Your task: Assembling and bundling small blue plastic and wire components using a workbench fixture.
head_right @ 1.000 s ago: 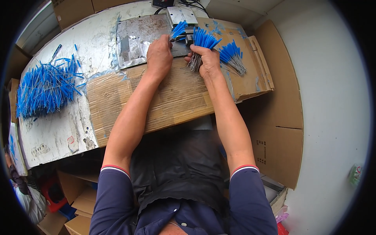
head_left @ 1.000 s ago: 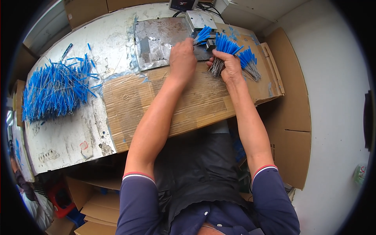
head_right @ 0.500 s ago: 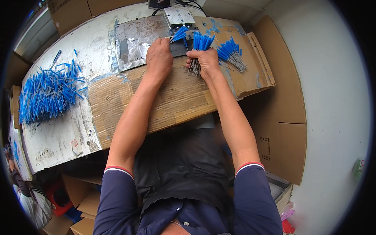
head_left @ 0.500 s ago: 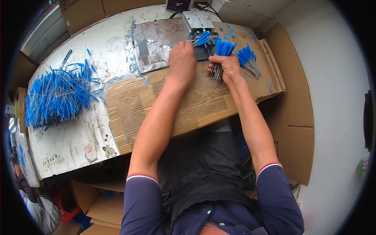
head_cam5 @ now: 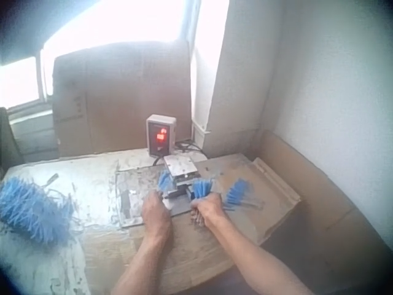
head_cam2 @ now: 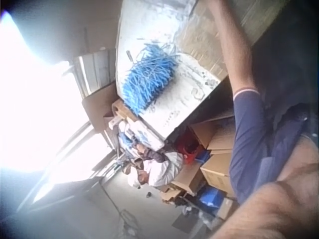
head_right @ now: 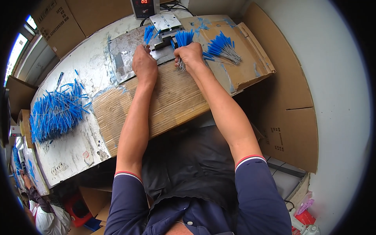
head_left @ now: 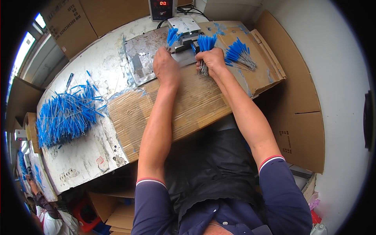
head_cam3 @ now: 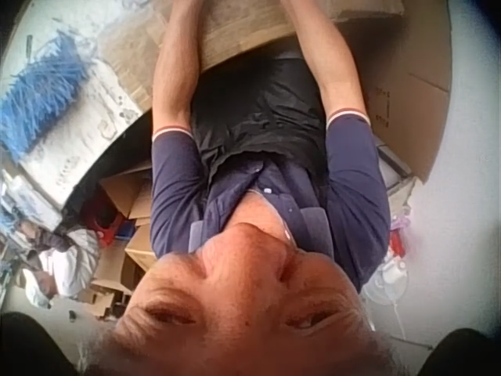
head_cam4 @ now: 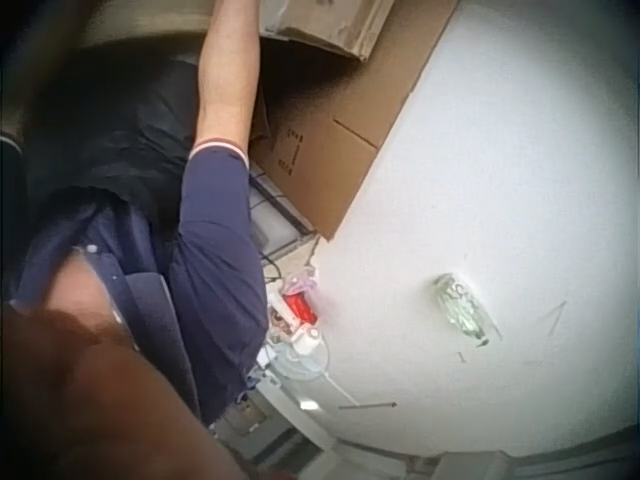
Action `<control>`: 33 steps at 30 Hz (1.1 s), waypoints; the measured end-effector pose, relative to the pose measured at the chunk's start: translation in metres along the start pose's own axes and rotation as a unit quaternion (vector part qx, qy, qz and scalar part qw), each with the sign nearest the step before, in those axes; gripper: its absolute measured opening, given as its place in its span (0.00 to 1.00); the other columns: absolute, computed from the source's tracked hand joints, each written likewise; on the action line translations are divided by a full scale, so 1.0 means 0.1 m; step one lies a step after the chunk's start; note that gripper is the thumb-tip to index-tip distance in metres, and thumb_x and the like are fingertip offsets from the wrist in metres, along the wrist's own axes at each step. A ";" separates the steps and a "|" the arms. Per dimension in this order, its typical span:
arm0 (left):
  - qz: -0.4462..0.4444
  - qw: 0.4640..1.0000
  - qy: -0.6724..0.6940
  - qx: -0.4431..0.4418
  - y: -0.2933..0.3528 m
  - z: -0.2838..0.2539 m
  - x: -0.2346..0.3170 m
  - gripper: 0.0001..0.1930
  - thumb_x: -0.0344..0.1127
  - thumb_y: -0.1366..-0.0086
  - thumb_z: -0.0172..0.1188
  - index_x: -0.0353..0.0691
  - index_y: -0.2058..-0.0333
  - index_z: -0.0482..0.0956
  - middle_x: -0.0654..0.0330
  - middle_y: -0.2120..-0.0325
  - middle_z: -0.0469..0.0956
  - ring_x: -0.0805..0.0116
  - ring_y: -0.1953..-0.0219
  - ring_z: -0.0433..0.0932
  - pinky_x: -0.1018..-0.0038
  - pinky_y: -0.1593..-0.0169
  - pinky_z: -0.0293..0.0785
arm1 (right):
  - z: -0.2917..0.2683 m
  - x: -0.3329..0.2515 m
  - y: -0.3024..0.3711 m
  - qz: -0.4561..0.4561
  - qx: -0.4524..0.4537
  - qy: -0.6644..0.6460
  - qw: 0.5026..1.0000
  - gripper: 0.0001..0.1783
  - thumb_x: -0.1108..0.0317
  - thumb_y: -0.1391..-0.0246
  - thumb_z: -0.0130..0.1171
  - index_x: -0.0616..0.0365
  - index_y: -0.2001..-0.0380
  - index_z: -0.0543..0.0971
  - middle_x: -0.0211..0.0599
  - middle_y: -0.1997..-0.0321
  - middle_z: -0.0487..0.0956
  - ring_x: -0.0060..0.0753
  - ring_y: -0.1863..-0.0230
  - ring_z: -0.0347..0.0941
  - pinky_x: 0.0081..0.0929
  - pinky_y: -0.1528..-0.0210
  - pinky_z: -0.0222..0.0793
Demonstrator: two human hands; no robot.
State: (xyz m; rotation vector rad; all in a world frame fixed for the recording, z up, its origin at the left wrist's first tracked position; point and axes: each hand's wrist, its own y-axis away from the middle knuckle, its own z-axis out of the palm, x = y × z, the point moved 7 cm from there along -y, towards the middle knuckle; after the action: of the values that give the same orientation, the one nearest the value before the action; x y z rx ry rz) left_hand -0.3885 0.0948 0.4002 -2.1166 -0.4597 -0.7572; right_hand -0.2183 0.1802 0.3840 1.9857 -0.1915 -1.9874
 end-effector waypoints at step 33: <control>0.106 0.991 -0.001 -0.086 0.05 0.10 0.22 0.05 0.26 0.37 0.55 0.35 0.62 0.75 0.46 0.68 0.78 0.45 0.60 0.77 0.53 0.56 0.72 | -0.13 0.09 0.02 0.054 -0.153 -0.187 0.969 0.08 0.78 0.51 0.71 0.67 0.70 0.81 0.44 0.73 0.82 0.37 0.75 0.82 0.34 0.74 0.83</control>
State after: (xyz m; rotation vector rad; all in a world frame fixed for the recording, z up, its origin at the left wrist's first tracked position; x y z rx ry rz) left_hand -0.3654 0.1009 0.4068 -2.2819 -0.1697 -0.6913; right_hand -0.2044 0.1770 0.3759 1.3757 -0.0707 -2.1525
